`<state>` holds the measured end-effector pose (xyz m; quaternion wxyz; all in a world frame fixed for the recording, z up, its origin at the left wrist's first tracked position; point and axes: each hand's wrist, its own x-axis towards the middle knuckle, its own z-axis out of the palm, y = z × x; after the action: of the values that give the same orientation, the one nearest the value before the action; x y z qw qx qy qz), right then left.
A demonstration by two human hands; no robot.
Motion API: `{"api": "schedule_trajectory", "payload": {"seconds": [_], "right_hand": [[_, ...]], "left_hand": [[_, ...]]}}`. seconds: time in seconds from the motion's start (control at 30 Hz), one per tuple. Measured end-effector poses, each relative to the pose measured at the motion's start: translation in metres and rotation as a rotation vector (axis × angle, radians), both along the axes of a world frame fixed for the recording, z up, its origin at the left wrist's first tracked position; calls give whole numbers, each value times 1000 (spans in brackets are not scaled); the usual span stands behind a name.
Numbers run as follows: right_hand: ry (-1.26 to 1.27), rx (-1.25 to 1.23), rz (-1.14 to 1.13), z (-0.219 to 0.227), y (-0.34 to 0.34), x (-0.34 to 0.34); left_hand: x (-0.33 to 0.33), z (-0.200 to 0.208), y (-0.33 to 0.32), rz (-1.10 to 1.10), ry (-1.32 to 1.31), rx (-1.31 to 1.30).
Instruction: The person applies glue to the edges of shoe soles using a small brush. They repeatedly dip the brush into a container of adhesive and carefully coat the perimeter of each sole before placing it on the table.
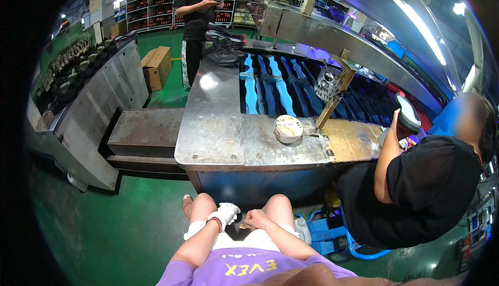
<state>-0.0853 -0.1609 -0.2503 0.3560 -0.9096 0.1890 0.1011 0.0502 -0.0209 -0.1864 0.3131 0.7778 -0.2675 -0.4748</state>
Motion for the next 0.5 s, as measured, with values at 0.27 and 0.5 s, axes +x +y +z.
{"api": "schedule_trajectory", "payload": {"seconds": [0.27,0.5], "right_hand": [[-13,-20,-4,-5,-1,-1],[-25,19,-3,-13,-2,0]], "left_hand": [[1,-2,-3,-37,32,7],[5,-23,-4,10,95,-1]]}}
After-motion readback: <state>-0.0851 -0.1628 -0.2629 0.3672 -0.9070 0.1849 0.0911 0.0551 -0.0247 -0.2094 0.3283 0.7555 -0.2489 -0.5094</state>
